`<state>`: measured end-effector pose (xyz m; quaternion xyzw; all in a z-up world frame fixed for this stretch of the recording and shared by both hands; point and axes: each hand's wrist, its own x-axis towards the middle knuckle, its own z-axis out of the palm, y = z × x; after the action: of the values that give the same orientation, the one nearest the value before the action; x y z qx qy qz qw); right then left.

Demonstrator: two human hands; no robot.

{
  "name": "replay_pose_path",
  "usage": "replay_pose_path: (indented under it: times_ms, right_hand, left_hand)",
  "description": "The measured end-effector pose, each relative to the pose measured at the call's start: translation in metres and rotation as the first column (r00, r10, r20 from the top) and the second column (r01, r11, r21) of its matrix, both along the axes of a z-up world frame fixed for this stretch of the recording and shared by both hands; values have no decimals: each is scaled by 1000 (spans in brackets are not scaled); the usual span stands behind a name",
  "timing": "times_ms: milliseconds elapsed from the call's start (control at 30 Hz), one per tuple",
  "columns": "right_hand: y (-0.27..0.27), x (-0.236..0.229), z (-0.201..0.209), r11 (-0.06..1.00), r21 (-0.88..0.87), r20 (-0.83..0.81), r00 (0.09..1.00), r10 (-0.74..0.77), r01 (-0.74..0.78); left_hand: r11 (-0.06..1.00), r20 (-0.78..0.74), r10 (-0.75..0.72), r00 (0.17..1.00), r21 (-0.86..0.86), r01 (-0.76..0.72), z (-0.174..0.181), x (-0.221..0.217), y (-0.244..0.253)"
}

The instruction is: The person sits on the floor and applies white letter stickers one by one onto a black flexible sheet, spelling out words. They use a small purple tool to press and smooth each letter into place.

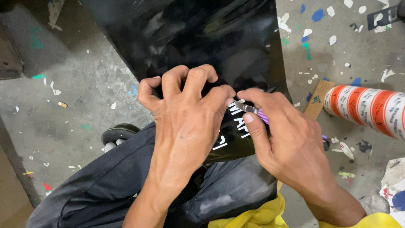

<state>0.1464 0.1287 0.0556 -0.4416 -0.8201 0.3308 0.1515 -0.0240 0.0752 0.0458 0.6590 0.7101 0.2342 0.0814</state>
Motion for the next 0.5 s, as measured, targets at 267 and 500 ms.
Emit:
replay_pose_path:
  times_ms: [267,500]
  right_hand:
    - [-4,8,-22,975,-186,-74,988,-137,121]
    - [-10,11,-37,991,-99,-208,972,-110,91]
  left_hand:
    - [1000,-4,-6,1000,-2,6,-8,3,-1]
    - [1000,-64,-13,998,11,14,-9,5,-4]
